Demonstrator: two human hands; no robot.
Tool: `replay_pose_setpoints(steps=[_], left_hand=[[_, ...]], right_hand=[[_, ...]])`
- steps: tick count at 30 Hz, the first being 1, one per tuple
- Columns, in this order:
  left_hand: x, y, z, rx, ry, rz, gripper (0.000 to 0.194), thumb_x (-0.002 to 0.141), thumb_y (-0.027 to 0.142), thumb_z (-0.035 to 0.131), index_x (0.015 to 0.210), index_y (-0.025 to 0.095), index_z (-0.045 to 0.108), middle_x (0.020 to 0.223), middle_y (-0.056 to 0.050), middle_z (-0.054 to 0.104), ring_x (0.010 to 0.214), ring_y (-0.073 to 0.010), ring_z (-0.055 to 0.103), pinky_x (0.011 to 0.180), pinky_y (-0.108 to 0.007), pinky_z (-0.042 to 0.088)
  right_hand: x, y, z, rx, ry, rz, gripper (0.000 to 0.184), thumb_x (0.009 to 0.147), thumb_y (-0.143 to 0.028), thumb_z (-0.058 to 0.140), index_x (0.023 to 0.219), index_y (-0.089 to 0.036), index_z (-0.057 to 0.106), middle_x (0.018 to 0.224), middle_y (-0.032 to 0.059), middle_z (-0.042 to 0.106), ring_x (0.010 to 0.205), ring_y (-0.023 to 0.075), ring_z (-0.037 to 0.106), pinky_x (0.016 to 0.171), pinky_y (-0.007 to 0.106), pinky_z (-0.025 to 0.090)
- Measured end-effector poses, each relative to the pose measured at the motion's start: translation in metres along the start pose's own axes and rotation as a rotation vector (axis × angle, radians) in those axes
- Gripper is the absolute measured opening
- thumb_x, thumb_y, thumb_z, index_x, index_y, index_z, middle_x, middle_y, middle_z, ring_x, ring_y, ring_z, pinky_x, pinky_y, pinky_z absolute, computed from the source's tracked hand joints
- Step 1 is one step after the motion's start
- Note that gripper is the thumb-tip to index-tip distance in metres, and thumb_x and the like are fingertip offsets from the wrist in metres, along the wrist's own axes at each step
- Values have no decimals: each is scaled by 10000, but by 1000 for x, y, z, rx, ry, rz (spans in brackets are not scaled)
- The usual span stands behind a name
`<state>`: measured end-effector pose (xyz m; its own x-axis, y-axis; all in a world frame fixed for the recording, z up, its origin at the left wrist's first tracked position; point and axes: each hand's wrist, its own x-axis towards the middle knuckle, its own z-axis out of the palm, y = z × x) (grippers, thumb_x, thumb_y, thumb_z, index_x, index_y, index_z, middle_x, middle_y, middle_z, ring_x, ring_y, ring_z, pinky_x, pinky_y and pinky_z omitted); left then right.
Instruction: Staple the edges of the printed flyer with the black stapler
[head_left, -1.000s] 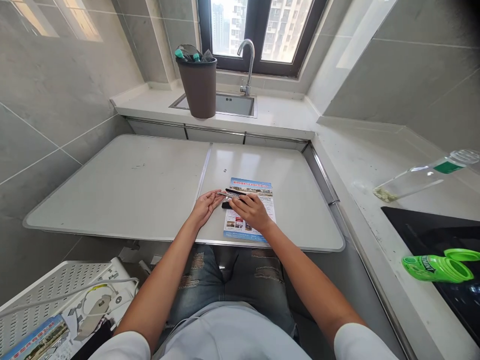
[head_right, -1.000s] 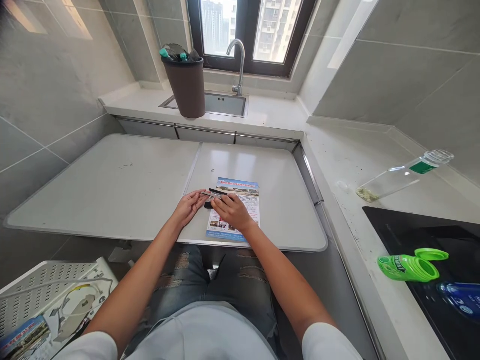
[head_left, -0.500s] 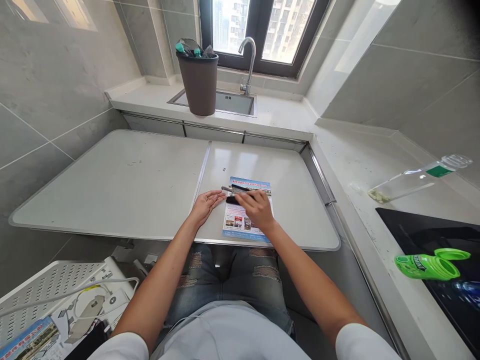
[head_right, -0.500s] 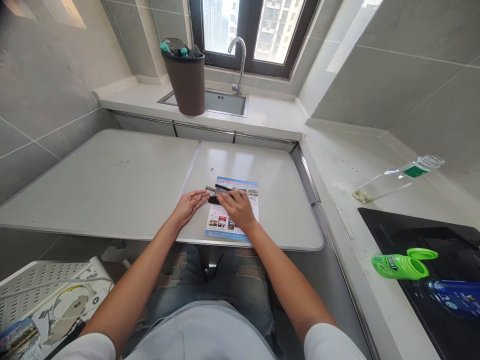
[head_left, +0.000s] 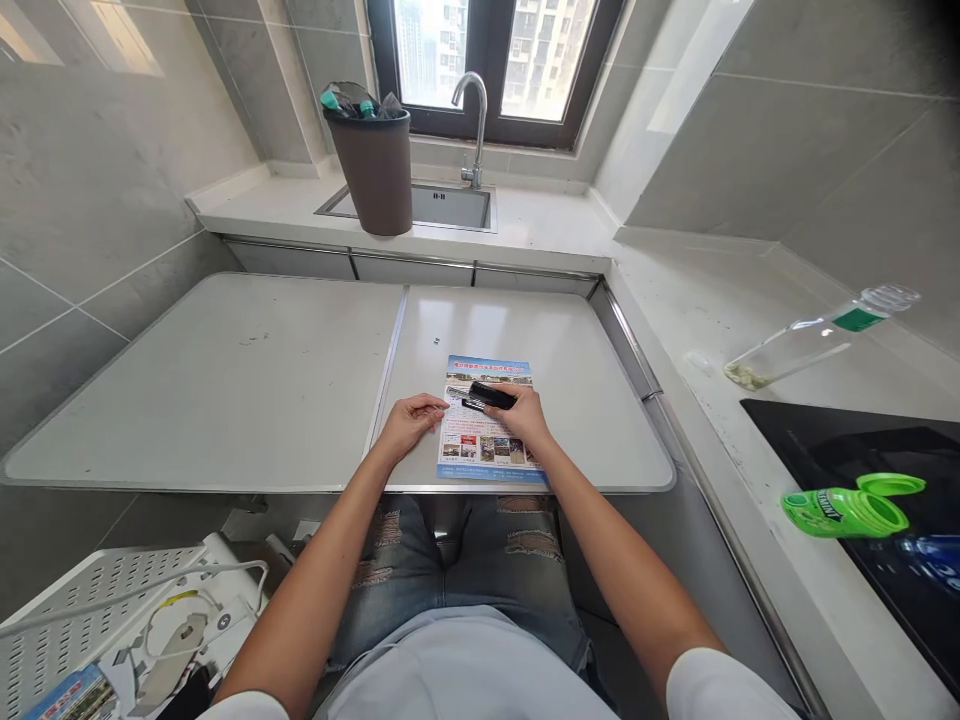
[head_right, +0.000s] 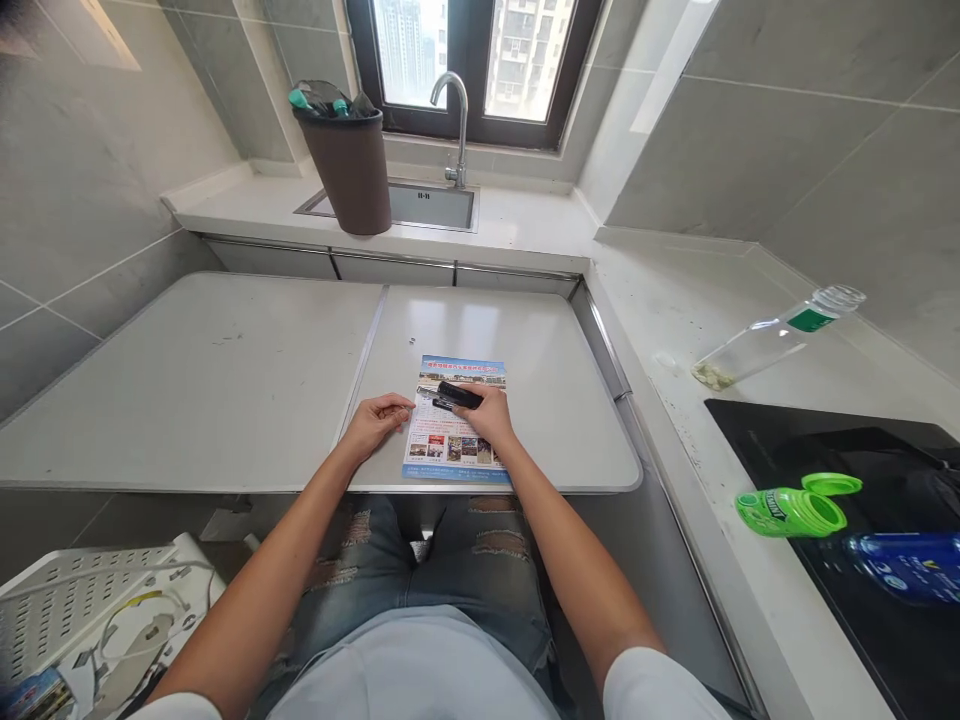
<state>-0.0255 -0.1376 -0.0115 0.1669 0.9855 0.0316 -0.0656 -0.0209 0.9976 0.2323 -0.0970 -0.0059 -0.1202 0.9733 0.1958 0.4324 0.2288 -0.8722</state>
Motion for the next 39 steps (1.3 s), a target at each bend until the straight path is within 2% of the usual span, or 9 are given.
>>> replay_pose_setpoints(steps=[4, 7, 11, 14, 20, 24, 27, 34, 39], left_hand=[[-2, 2, 1, 37, -28, -28, 333, 772, 396, 830, 1001, 157, 797, 650, -7, 658, 569, -120, 558, 560, -248, 439], [-2, 4, 1, -14, -45, -27, 402, 732, 376, 863, 1059, 163, 765, 790, -37, 715, 669, -140, 624, 600, -245, 472], [-4, 6, 2, -89, -79, -27, 497, 719, 344, 879, 1138, 172, 675, 848, -33, 728, 690, -134, 653, 635, -233, 492], [-6, 5, 1, -102, -87, -12, 467, 730, 329, 875, 1101, 162, 646, 831, -28, 727, 686, -127, 656, 664, -228, 498], [-5, 2, -1, -133, -125, -23, 441, 734, 303, 880, 1077, 156, 646, 833, -32, 743, 718, -133, 669, 706, -235, 504], [-3, 2, -2, -168, -159, -21, 433, 743, 321, 879, 1076, 160, 654, 870, -53, 749, 723, -134, 657, 670, -229, 493], [-2, 2, -2, -125, -143, -12, 366, 799, 356, 836, 1057, 159, 667, 866, -56, 728, 725, -126, 626, 622, -208, 460], [0, 2, -1, -69, -126, -29, 325, 852, 408, 784, 1026, 155, 678, 753, -9, 639, 611, -87, 516, 572, -197, 409], [1, -1, -1, -67, -103, -53, 334, 858, 442, 768, 1009, 160, 674, 732, 6, 617, 565, -76, 496, 534, -195, 390]], right_hand=[[-7, -13, -3, -145, 22, -168, 419, 730, -269, 857, 1136, -255, 758, 1114, 70, 765, 1054, 309, 686, 972, 526, 549], [-20, -34, 5, -201, 84, -404, 268, 881, -281, 753, 1148, -268, 742, 1153, 88, 727, 1127, 296, 626, 1019, 514, 514], [-30, -59, 28, -118, -182, -650, 185, 966, -285, 661, 1136, -262, 731, 1153, 67, 721, 1086, 245, 621, 986, 427, 537], [-28, -61, 40, -123, -294, -716, 207, 1030, -241, 540, 1105, -262, 731, 1116, 47, 739, 1030, 223, 619, 950, 397, 542], [-22, -50, 42, -98, -294, -771, 279, 1028, -141, 476, 1127, -236, 718, 1062, 60, 743, 966, 222, 619, 886, 393, 554], [-22, -59, 29, -12, -192, -702, 222, 997, -147, 551, 1091, -248, 726, 966, 44, 750, 914, 213, 641, 820, 374, 560], [-8, -53, 0, 6, -27, -536, 118, 930, -221, 682, 1023, -259, 743, 946, 27, 756, 907, 214, 671, 841, 383, 553], [77, 57, -90, -343, 341, -91, 140, 826, -349, 685, 771, -222, 706, 905, 43, 774, 765, 210, 656, 829, 364, 503], [130, 107, -103, -459, 328, 53, 178, 779, -386, 691, 752, -212, 720, 736, 48, 726, 716, 220, 632, 759, 334, 475]])
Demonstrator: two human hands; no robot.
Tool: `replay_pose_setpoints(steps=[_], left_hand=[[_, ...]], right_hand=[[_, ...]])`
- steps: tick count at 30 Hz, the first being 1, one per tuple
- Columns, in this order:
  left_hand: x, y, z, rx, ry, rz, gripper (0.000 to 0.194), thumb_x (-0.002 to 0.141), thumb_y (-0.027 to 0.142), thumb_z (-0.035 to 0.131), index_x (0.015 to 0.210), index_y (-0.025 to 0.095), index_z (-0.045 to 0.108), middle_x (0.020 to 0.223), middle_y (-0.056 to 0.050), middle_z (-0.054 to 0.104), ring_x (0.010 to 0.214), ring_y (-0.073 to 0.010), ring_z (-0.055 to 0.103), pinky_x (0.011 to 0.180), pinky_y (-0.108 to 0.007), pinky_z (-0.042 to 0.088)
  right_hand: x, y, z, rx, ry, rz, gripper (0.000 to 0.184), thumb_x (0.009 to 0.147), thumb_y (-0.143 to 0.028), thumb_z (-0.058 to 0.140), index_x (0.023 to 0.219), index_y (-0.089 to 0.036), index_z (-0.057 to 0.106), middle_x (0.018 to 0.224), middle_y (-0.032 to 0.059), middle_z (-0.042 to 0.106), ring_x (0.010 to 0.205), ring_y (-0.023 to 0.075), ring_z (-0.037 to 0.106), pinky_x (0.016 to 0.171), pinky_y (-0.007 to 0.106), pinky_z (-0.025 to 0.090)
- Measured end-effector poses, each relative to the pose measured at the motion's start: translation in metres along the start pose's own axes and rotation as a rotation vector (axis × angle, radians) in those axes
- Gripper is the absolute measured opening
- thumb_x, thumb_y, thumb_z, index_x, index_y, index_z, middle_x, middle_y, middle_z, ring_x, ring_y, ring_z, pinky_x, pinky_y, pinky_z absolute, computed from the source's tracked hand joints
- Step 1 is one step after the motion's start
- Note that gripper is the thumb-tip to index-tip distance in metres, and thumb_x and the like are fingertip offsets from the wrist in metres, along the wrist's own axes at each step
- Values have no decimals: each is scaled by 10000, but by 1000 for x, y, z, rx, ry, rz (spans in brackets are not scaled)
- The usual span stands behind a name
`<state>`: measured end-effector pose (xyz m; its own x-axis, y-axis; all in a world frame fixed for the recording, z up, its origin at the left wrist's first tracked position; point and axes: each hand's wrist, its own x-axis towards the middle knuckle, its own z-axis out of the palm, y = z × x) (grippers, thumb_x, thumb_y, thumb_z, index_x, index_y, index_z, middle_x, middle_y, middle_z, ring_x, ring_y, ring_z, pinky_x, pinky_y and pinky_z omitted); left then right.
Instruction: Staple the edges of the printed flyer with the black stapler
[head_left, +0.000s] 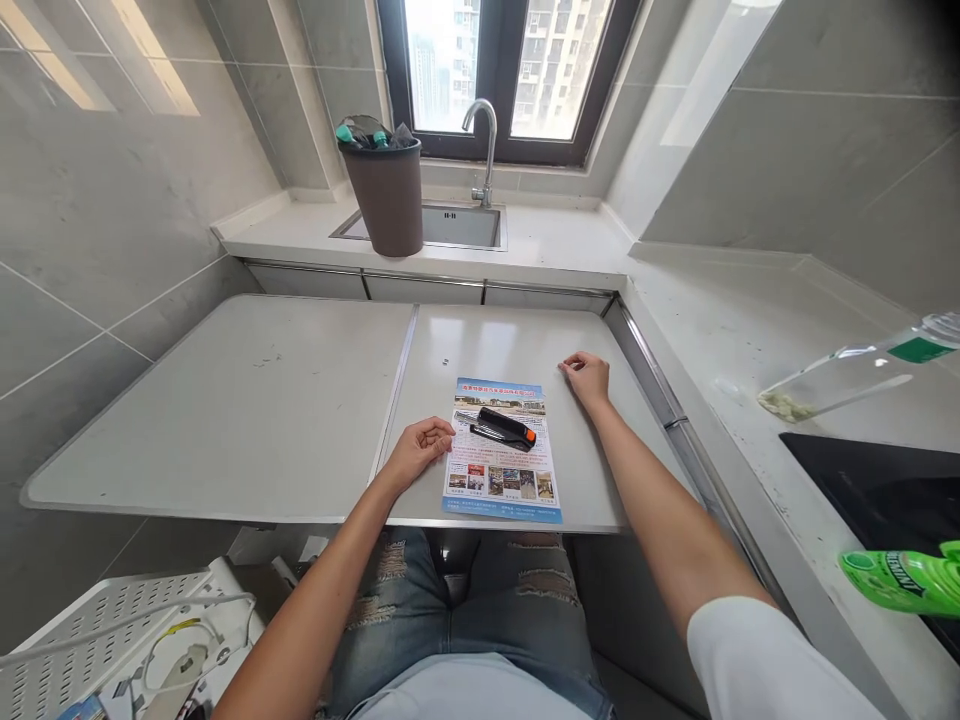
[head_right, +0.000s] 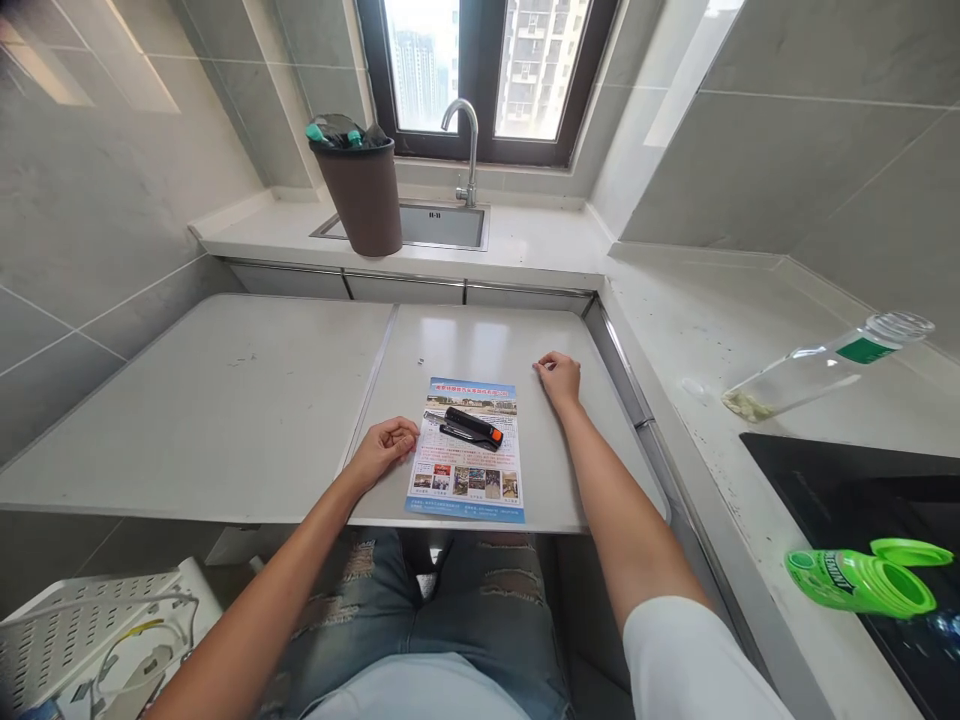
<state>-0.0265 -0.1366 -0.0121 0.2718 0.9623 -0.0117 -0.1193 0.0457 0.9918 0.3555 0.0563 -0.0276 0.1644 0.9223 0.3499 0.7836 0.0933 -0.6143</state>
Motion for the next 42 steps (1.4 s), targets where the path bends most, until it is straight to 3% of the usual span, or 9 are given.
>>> replay_pose_setpoints(steps=[6, 11, 15, 20, 25, 29, 33, 38, 42], left_hand=[[1, -2, -1, 13, 74, -15, 344, 865, 480, 742, 973, 162, 669, 726, 26, 574, 521, -64, 471, 496, -196, 371], [2, 2, 1, 32, 76, -11, 344, 875, 494, 719, 950, 162, 670, 718, 31, 542, 533, -70, 467, 500, -202, 364], [3, 5, 4, 46, 140, 6, 331, 888, 497, 694, 981, 183, 650, 728, 36, 540, 523, -74, 466, 498, -209, 356], [6, 2, 6, 155, 290, 14, 261, 935, 459, 593, 919, 199, 599, 709, 40, 549, 508, -85, 495, 532, -222, 401], [44, 5, -1, 535, 393, -121, 131, 844, 279, 628, 745, 199, 600, 663, -11, 616, 544, -151, 551, 567, -272, 424], [98, 11, -14, 958, 588, 116, 128, 877, 170, 569, 954, 190, 670, 920, -114, 684, 844, -266, 637, 770, -379, 484], [139, 10, -30, 1142, 471, 192, 397, 898, 119, 555, 1286, 163, 621, 1237, -195, 603, 1133, -325, 579, 942, -436, 464], [152, 1, -38, 1182, 382, 178, 186, 922, 149, 568, 1017, 205, 719, 1088, -145, 620, 1081, -303, 570, 897, -408, 463], [148, -1, -37, 1145, 402, 225, 191, 967, 186, 510, 912, 205, 691, 1030, -124, 643, 1015, -270, 582, 849, -364, 454]], right_hand=[[15, 4, 17, -15, -18, 4, 209, 773, -424, 679, 758, -220, 722, 818, 61, 739, 785, 225, 603, 785, 339, 463], [7, 8, 6, -85, -18, 50, 249, 801, -422, 634, 906, -200, 673, 989, 72, 700, 813, 213, 591, 820, 331, 468], [-20, 8, -6, -217, -46, 136, 209, 828, -386, 593, 828, -177, 606, 1016, 136, 608, 834, 239, 558, 812, 366, 458], [-71, -9, -10, -333, -135, 75, 236, 927, -377, 511, 834, -188, 618, 1041, 148, 587, 1040, 305, 531, 902, 422, 418], [-91, -26, -9, -533, -108, -19, 308, 1002, -327, 390, 1019, -156, 645, 1099, 192, 600, 1089, 327, 527, 883, 438, 415], [-89, -28, -10, -544, -88, -58, 302, 991, -302, 399, 1018, -154, 660, 1061, 204, 617, 1043, 337, 546, 837, 442, 424], [-89, -29, -11, -539, -82, -58, 302, 985, -298, 401, 1008, -153, 666, 1046, 202, 618, 1028, 337, 544, 829, 441, 423], [-89, -32, -12, -521, -88, -50, 291, 988, -291, 401, 1004, -159, 660, 1043, 192, 610, 1031, 335, 533, 843, 438, 410], [-89, -32, -12, -511, -93, -71, 262, 985, -265, 410, 954, -166, 650, 1018, 175, 610, 998, 315, 535, 822, 415, 405]])
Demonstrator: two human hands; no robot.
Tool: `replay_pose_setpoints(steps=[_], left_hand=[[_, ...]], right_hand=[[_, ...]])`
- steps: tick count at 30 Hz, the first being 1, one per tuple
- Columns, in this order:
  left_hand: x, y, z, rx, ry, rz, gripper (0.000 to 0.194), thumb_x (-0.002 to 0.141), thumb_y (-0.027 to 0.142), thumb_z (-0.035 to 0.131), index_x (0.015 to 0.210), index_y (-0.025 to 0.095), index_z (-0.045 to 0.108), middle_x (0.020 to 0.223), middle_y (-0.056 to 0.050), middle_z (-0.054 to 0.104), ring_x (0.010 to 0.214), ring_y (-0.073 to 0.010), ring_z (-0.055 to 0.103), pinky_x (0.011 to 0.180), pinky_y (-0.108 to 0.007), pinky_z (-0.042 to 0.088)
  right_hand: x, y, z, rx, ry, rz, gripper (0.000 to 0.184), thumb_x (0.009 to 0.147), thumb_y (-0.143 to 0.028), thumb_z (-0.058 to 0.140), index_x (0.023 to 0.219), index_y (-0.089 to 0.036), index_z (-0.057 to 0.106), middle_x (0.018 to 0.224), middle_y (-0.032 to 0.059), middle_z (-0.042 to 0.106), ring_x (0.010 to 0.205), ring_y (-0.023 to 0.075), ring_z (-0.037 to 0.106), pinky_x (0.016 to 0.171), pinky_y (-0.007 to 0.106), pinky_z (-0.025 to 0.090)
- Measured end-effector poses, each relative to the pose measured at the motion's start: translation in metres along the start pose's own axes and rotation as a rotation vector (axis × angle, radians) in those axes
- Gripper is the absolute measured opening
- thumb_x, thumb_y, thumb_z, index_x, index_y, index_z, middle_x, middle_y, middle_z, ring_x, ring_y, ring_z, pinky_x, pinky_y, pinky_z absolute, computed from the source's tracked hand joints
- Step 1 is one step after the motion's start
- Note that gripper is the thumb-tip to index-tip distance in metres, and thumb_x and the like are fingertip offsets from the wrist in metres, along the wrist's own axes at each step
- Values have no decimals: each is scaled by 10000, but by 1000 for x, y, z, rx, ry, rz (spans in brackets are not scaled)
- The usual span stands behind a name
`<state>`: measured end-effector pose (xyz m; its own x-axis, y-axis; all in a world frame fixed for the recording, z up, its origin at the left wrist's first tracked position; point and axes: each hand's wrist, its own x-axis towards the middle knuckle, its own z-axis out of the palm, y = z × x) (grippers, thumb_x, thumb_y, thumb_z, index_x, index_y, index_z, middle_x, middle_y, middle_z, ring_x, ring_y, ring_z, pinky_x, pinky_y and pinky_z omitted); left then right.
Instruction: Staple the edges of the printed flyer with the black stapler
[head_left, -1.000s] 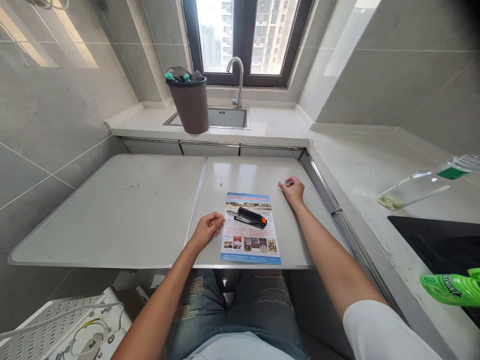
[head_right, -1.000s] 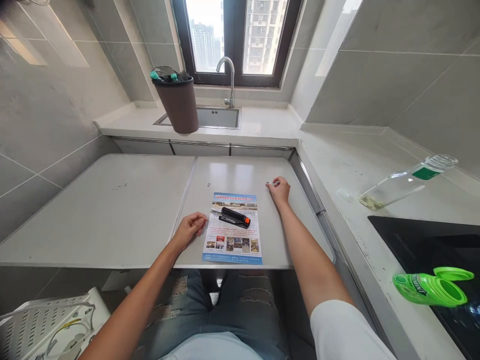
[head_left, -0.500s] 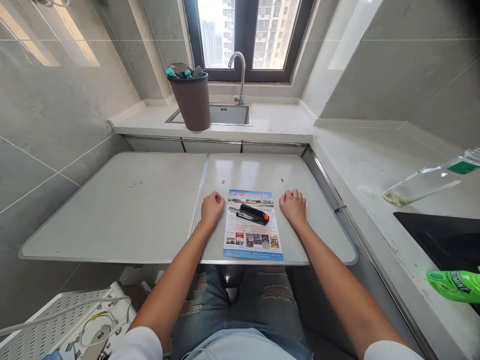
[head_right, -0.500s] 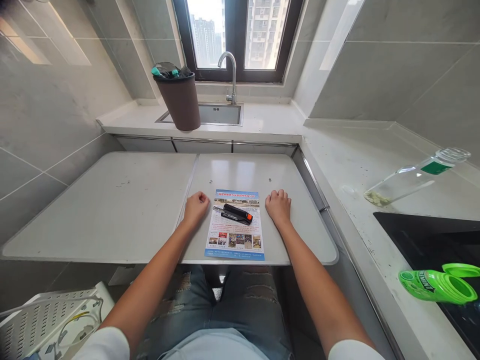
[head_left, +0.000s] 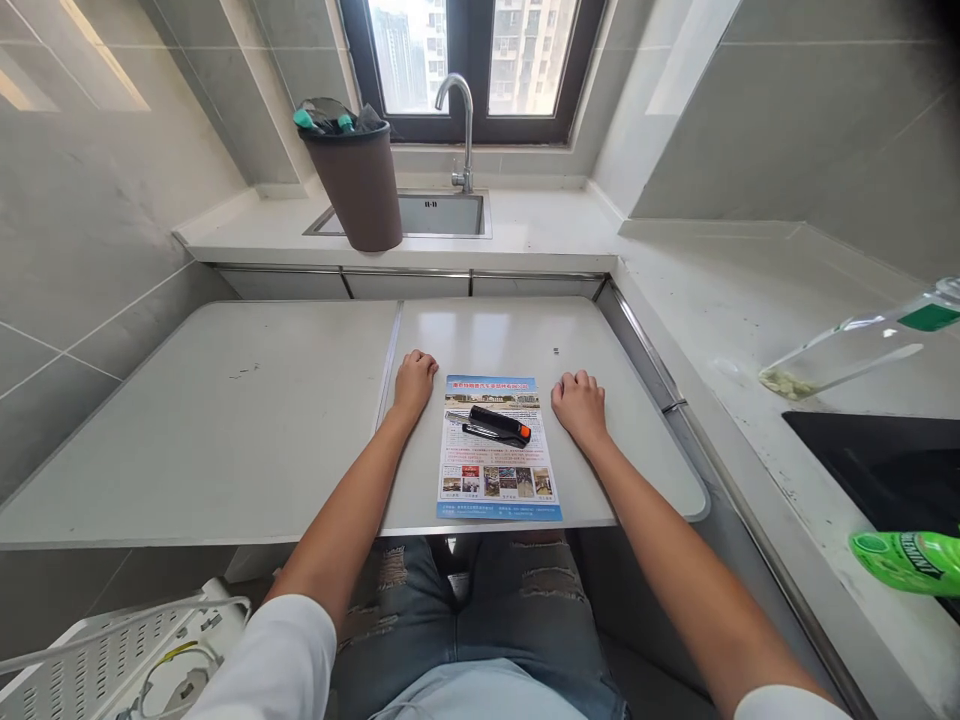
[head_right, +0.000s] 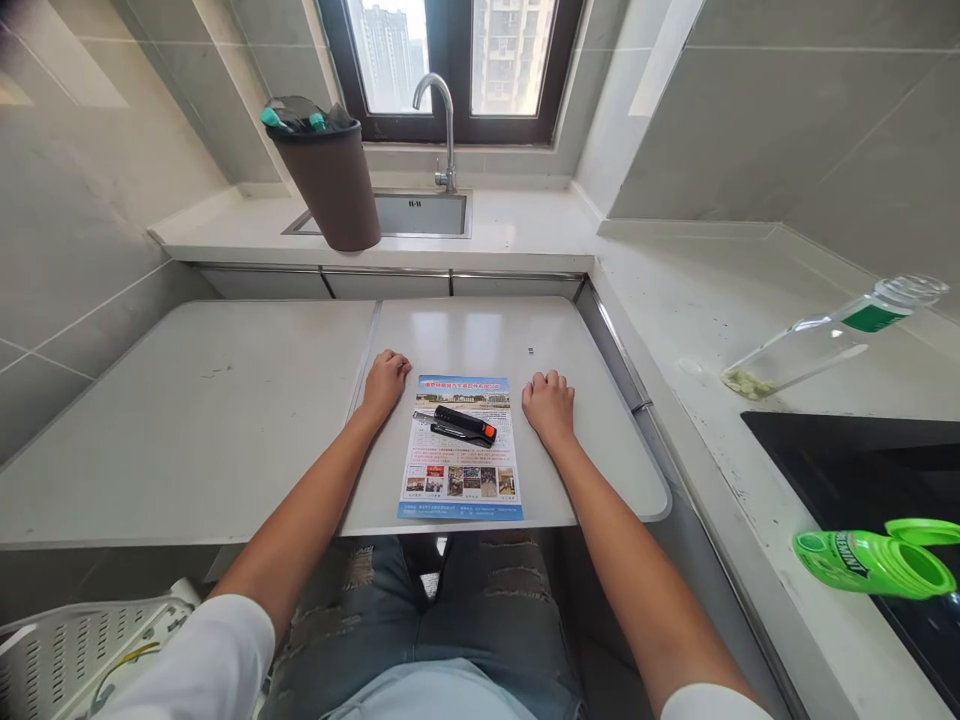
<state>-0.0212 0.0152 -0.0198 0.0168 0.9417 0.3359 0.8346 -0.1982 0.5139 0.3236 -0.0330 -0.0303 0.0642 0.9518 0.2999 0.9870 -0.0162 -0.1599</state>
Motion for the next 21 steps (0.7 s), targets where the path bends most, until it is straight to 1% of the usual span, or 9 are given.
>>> replay_pose_setpoints(steps=[3, 5, 7, 9, 11, 13, 17, 19, 21], left_hand=[[-2, 1, -4, -163, 50, 2, 206, 996, 236, 474, 936, 210, 669, 914, -80, 679, 842, -222, 602, 760, -318, 437], [-2, 2, -6, -295, 58, 16, 207, 998, 259, 469, 967, 212, 669, 810, -40, 671, 746, -194, 594, 725, -298, 428], [-1, 2, -8, -392, 69, 34, 224, 997, 291, 475, 965, 205, 680, 794, -30, 668, 710, -176, 587, 714, -289, 432], [1, 1, -10, -451, 75, 18, 223, 978, 342, 526, 951, 197, 693, 818, -31, 676, 680, -162, 574, 693, -284, 439], [2, -1, -10, -491, 59, -19, 209, 935, 378, 606, 959, 196, 707, 824, -25, 683, 653, -152, 563, 677, -280, 447], [2, -1, -9, -536, 12, -28, 218, 917, 388, 635, 999, 204, 718, 836, -21, 700, 656, -147, 572, 688, -280, 462], [0, 3, -6, -749, -69, -47, 331, 918, 414, 645, 1186, 220, 639, 922, -36, 747, 686, -142, 615, 682, -276, 494], [-1, 7, -6, -855, -59, -77, 338, 895, 417, 683, 1148, 207, 606, 971, -65, 767, 721, -152, 652, 699, -289, 517], [-2, 13, -6, -902, -51, -81, 277, 883, 403, 705, 1039, 193, 614, 1050, -104, 774, 812, -181, 700, 795, -338, 548]], right_hand=[[0, 2, -5, 116, 32, -89, 245, 989, -266, 429, 865, -188, 624, 947, 131, 610, 948, 281, 546, 822, 397, 414], [-1, 2, -12, 304, 55, -196, 279, 1012, -320, 440, 811, -207, 596, 877, 92, 601, 895, 255, 554, 823, 389, 433], [-3, -3, -20, 551, 24, -360, 323, 1034, -397, 436, 812, -221, 589, 856, 70, 607, 867, 237, 568, 826, 385, 461], [-7, -14, -27, 743, -88, -590, 327, 1022, -497, 472, 926, -225, 626, 950, 81, 651, 925, 243, 595, 863, 403, 489], [-13, -29, -31, 789, -216, -785, 403, 955, -578, 583, 1134, -220, 631, 1123, 114, 673, 1055, 275, 605, 938, 442, 494], [-19, -46, -31, 718, -270, -834, 490, 911, -536, 673, 1268, -210, 589, 1191, 132, 680, 1104, 295, 616, 952, 457, 497], [-12, -63, -27, 644, -263, -832, 328, 949, -338, 632, 1254, -221, 605, 1082, 102, 733, 968, 265, 676, 841, 411, 525], [2, -63, -28, 675, -213, -825, 314, 946, -333, 637, 1238, -222, 616, 1065, 96, 738, 936, 262, 668, 825, 411, 521], [19, -60, -27, 705, -114, -783, 294, 953, -341, 632, 1222, -224, 624, 1054, 91, 736, 922, 265, 641, 836, 426, 506]])
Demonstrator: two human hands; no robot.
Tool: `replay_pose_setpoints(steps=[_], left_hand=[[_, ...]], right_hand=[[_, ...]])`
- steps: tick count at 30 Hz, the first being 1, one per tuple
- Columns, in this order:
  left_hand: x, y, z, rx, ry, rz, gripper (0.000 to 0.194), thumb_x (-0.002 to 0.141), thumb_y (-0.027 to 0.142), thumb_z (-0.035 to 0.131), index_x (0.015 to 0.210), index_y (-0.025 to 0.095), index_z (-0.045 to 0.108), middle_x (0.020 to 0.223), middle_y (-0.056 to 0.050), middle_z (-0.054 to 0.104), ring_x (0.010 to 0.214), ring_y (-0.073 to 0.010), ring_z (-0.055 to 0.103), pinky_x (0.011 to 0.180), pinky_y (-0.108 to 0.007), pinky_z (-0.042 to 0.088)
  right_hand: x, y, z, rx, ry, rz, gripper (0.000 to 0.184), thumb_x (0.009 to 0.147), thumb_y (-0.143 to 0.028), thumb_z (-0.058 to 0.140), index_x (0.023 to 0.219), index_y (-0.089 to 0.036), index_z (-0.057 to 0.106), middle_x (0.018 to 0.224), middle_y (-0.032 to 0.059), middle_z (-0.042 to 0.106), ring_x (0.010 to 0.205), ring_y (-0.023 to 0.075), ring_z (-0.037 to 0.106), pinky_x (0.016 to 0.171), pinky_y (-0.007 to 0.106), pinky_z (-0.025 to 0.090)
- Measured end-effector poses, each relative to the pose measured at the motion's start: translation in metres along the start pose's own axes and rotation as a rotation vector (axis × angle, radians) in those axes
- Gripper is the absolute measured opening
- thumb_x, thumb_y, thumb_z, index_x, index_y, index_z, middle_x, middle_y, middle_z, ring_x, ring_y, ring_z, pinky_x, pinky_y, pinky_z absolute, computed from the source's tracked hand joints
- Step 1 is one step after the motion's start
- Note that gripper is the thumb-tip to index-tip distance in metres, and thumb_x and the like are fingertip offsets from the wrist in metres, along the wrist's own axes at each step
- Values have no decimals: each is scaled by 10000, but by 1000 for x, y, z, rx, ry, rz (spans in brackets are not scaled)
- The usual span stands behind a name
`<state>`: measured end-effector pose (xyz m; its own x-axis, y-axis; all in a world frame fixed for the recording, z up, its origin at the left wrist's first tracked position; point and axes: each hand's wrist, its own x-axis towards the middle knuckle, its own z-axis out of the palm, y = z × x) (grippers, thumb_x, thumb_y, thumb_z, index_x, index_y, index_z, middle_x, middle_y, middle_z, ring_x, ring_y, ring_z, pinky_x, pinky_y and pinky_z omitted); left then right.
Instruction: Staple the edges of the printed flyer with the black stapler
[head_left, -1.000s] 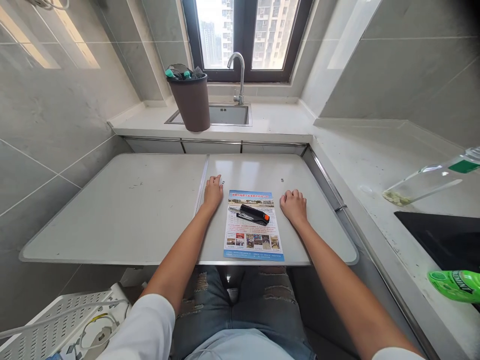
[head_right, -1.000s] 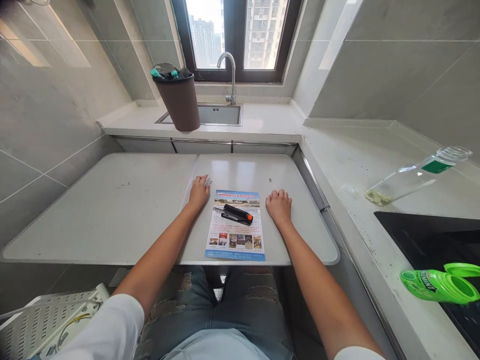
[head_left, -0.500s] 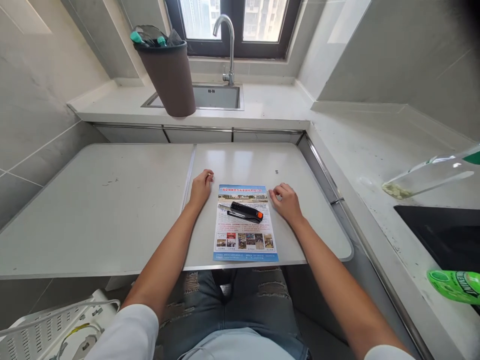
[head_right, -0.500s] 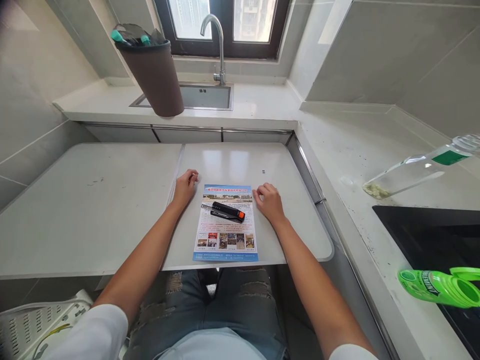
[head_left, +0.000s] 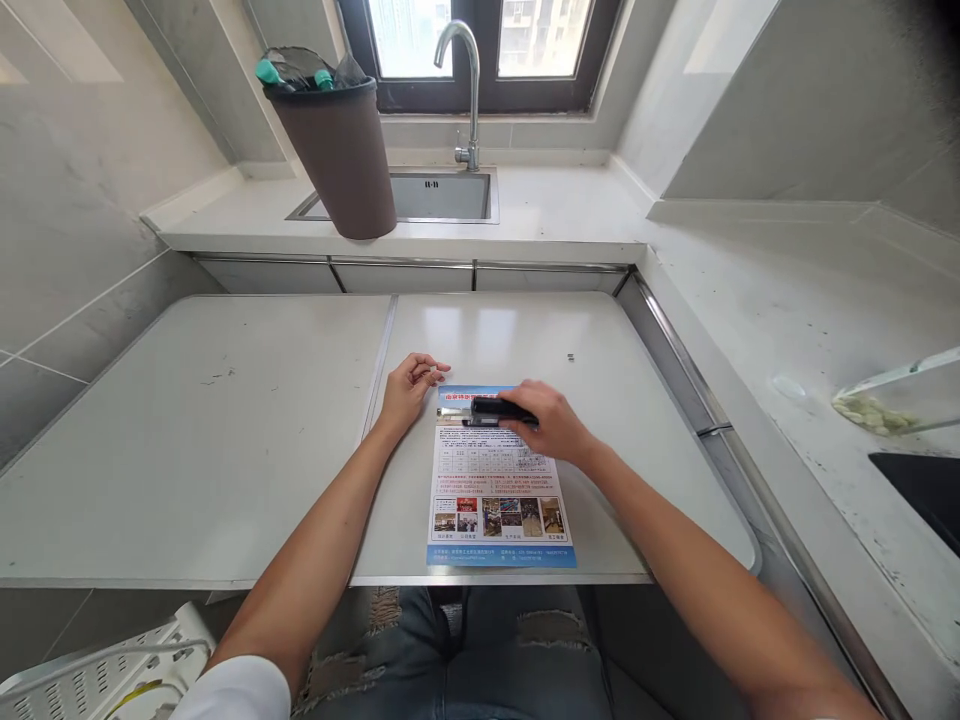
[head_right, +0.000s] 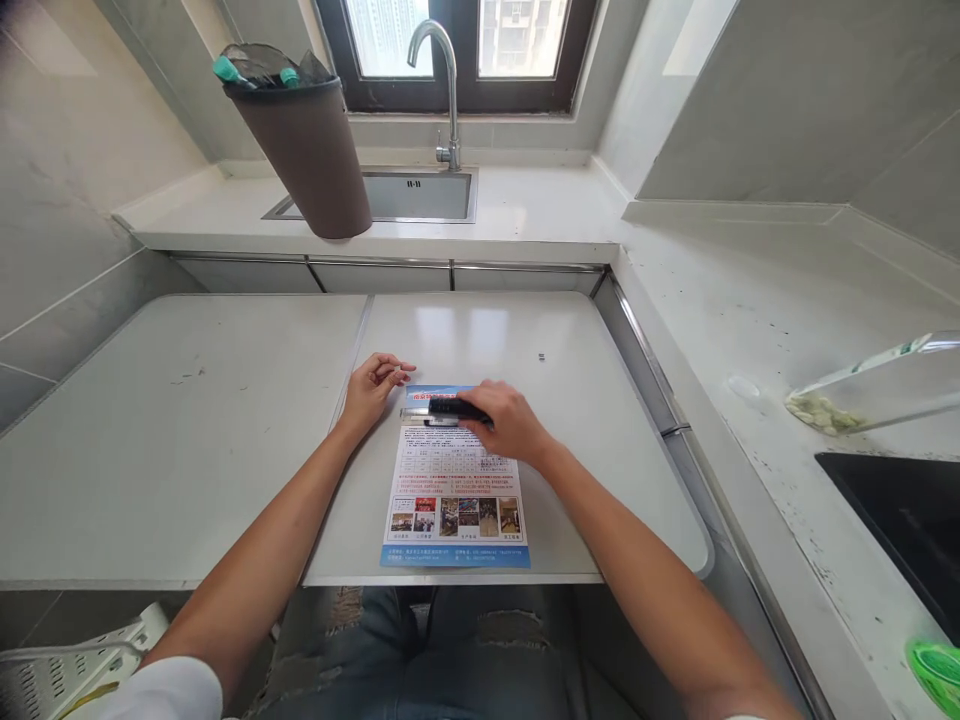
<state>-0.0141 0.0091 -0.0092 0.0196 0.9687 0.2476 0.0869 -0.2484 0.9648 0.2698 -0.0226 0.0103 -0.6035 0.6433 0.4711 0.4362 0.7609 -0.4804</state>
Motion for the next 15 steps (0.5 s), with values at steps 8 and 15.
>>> replay_pose_setpoints(steps=[8, 15], left_hand=[[-11, 17, 17, 189, -162, 48, 147, 873, 330, 721, 962, 218, 686, 1228, -92, 745, 1189, -280, 667, 1063, -467, 484], [-10, 8, 23, 351, -302, 39, 156, 879, 321, 703, 1003, 230, 724, 1165, -58, 769, 1053, -262, 701, 960, -420, 525]], right_hand=[[2, 22, 11, -170, 112, 54, 265, 1018, -333, 519, 1240, -232, 621, 1074, 81, 732, 964, 281, 582, 861, 455, 416], [3, 23, 14, -151, 98, 33, 277, 1011, -336, 521, 1251, -239, 620, 1071, 76, 731, 962, 283, 573, 867, 454, 407]])
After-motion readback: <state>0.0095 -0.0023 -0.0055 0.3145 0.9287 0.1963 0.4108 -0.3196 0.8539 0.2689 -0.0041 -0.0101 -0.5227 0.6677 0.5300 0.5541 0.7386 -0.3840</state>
